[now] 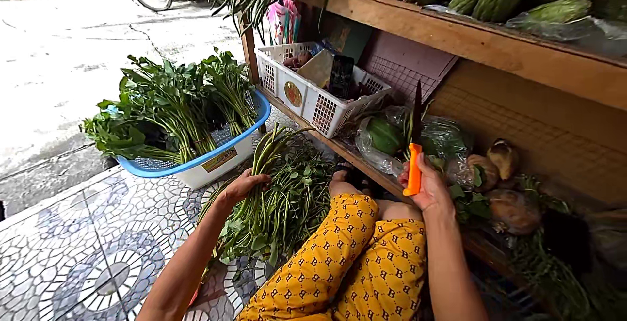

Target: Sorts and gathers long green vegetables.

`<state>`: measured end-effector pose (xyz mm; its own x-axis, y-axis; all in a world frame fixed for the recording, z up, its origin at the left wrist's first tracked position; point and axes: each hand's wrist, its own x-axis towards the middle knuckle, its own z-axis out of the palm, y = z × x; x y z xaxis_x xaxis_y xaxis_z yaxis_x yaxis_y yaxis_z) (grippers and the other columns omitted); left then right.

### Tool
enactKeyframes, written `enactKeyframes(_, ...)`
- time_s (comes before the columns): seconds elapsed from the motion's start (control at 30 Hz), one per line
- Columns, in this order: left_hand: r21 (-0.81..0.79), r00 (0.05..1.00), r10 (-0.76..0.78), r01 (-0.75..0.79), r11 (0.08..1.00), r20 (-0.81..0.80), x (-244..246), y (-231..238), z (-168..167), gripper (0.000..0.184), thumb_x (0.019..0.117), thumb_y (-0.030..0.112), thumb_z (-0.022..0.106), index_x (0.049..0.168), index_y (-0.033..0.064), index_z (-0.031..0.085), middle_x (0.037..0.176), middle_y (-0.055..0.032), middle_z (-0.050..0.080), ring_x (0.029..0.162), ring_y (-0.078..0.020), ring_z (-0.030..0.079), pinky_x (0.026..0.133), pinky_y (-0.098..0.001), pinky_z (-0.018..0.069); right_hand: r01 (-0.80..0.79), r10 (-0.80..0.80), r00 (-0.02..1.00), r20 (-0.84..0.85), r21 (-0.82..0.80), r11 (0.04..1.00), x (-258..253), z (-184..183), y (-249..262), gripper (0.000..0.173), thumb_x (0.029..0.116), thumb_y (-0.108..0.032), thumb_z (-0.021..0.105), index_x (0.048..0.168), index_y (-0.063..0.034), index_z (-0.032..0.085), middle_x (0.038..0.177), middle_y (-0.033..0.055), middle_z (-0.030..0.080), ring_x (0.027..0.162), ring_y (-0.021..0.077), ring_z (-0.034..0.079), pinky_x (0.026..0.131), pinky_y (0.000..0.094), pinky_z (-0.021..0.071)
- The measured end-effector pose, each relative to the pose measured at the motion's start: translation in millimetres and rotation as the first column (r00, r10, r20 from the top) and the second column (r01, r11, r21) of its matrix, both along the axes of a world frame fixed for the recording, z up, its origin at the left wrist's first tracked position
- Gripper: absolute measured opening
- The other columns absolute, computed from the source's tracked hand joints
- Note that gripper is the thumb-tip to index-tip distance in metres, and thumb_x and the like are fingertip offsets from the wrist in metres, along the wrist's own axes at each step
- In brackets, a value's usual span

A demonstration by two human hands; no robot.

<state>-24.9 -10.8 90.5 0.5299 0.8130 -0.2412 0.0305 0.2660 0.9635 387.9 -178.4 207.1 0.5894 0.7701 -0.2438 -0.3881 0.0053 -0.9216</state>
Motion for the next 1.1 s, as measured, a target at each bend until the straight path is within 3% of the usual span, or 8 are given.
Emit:
enactKeyframes(0.1,0.016,1.0,0.03,-0.03,0.999,0.006,-9,-3,0,0.01,0.0979,0.01,0.059,0.108,0.0083,0.06,0.08,0.0023,0.068,0.066,-0.0079,0.065,0.065,-0.0242,0.0576,-0.261,0.267,0.963,-0.02,0.155,0.953,-65,4,-24,0.038,0.1046,0.004,0.036,0.141,-0.008,0.037,0.11,0.0126,0.067,0.089,0.022,0.072,0.078,0.0363,0.0622)
enactKeyframes(0.2,0.05,0.998,0.06,-0.06,0.997,0.001,-18,-4,6,0.014,0.0998,0.01,0.059,0.113,0.0073,0.058,0.079,0.003,0.066,0.065,-0.0069,0.064,0.064,-0.0232,0.0574,-0.426,0.425,0.905,0.027,0.028,0.904,-132,-11,-24,0.054,0.0852,0.017,0.047,0.136,0.0026,0.04,0.104,0.012,0.066,0.074,0.0162,0.066,0.068,0.0309,0.0586)
enactKeyframes(0.3,0.098,0.996,0.092,-0.092,0.991,0.007,-27,-4,16,0.015,0.1005,0.01,0.057,0.115,0.0065,0.058,0.079,0.0033,0.065,0.064,-0.0064,0.063,0.064,-0.0229,0.0569,-0.444,0.451,0.892,-0.027,-0.23,0.866,-184,-27,-15,0.047,0.0948,0.006,0.052,0.14,-0.0018,0.039,0.087,0.0078,0.055,0.055,0.0115,0.054,0.05,0.0245,0.0507)
enactKeyframes(0.37,0.122,0.993,0.12,-0.121,0.985,0.016,-30,-4,26,0.013,0.1015,0.01,0.057,0.114,0.005,0.059,0.078,0.0028,0.065,0.063,-0.0064,0.063,0.063,-0.0226,0.0568,-0.515,0.515,0.85,-0.114,-0.388,0.764,-200,-35,-4,0.035,0.1075,-0.013,0.051,0.14,-0.0059,0.039,0.089,0.0074,0.054,0.057,0.012,0.052,0.051,0.0249,0.0486)
enactKeyframes(0.43,0.132,0.993,0.122,-0.121,0.984,0.001,-31,-6,36,0.021,0.1018,0.01,0.057,0.122,0.0021,0.057,0.079,0.0016,0.064,0.065,-0.0069,0.063,0.065,-0.0223,0.0565,-0.578,0.58,0.8,-0.154,-0.456,0.677,-207,-46,10,0.03,0.109,-0.017,0.05,0.137,-0.0059,0.044,0.09,0.0082,0.056,0.058,0.0127,0.054,0.051,0.0253,0.0484)
enactKeyframes(0.6,0.189,0.996,0.055,-0.04,0.981,-0.077,-23,-9,42,0.018,0.099,0.009,0.063,0.116,0.0039,0.06,0.079,0.0018,0.065,0.064,-0.0068,0.062,0.065,-0.023,0.0558,-0.614,0.606,0.779,-0.162,-0.395,0.683,-212,-51,60,0.033,0.1065,-0.006,0.05,0.139,-0.005,0.049,0.102,0.0115,0.058,0.069,0.0169,0.06,0.06,0.0298,0.0543)
enactKeyframes(0.77,0.21,0.996,-0.007,0.026,0.977,-0.091,-12,-12,40,0.016,0.0982,0.007,0.061,0.114,0.0059,0.06,0.081,0.0032,0.065,0.065,-0.0057,0.062,0.065,-0.0222,0.0554,-0.534,0.612,0.782,0.114,-0.382,0.754,-209,-60,107,0.033,0.105,-0.005,0.055,0.138,-0.0033,0.055,0.113,0.0146,0.06,0.077,0.015,0.058,0.067,0.0276,0.0512)
enactKeyframes(1.1,0.129,0.988,-0.01,0.03,0.991,-0.155,-9,-3,27,0.025,0.1,0.009,0.062,0.124,0.0066,0.055,0.087,0.0019,0.065,0.068,-0.0063,0.063,0.067,-0.0228,0.0561,-0.568,0.655,0.738,0.161,-0.376,0.732,-198,-73,116,0.031,0.1078,-0.018,0.054,0.132,-0.0005,0.059,0.088,0.0077,0.062,0.058,0.0073,0.052,0.052,0.0196,0.0437)
